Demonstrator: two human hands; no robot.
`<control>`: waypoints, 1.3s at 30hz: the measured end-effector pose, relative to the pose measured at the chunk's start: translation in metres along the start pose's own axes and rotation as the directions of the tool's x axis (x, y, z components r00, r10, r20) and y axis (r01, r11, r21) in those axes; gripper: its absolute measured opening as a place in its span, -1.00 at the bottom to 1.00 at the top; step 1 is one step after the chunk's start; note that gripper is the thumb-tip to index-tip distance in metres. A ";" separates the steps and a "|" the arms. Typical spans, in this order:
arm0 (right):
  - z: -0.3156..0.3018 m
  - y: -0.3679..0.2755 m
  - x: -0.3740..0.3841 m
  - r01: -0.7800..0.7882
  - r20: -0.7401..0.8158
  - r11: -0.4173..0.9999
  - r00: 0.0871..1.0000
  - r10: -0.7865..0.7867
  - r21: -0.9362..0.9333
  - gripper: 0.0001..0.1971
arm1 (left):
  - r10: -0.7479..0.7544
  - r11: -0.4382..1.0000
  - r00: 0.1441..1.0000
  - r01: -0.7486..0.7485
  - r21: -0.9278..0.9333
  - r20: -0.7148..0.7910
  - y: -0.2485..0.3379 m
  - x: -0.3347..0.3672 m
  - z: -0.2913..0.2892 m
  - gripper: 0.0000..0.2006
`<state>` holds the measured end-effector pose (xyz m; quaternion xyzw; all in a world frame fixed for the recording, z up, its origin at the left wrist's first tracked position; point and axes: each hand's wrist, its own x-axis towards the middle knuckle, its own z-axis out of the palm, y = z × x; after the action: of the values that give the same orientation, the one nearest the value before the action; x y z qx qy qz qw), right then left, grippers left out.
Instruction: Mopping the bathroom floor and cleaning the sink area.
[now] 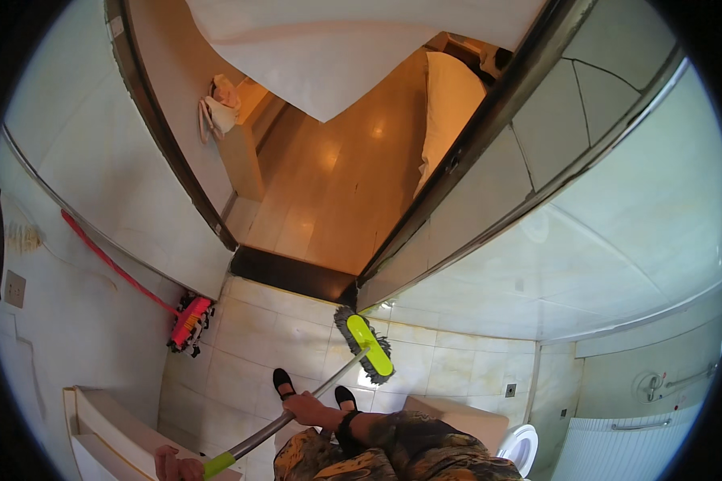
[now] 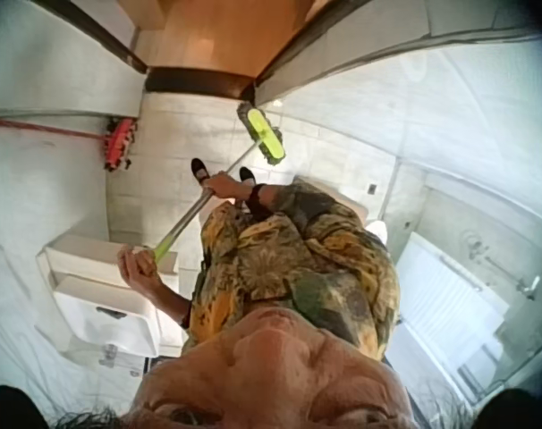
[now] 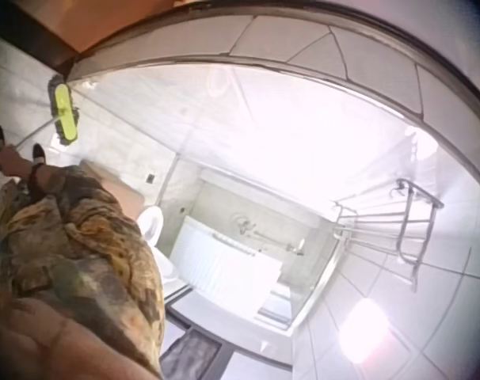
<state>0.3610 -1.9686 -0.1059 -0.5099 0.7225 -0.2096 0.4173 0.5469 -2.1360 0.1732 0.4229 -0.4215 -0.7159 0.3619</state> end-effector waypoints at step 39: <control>0.071 0.002 -0.062 -0.004 -0.216 1.000 0.976 -0.001 -0.025 -0.84 | -0.181 0.960 0.982 0.164 0.226 0.054 -0.031 -0.043 -0.038 -0.86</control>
<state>0.4260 -1.9027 -0.1238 -0.4888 0.7666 -0.2542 0.3299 0.5930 -2.0979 0.1466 0.4687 -0.4731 -0.7086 0.2331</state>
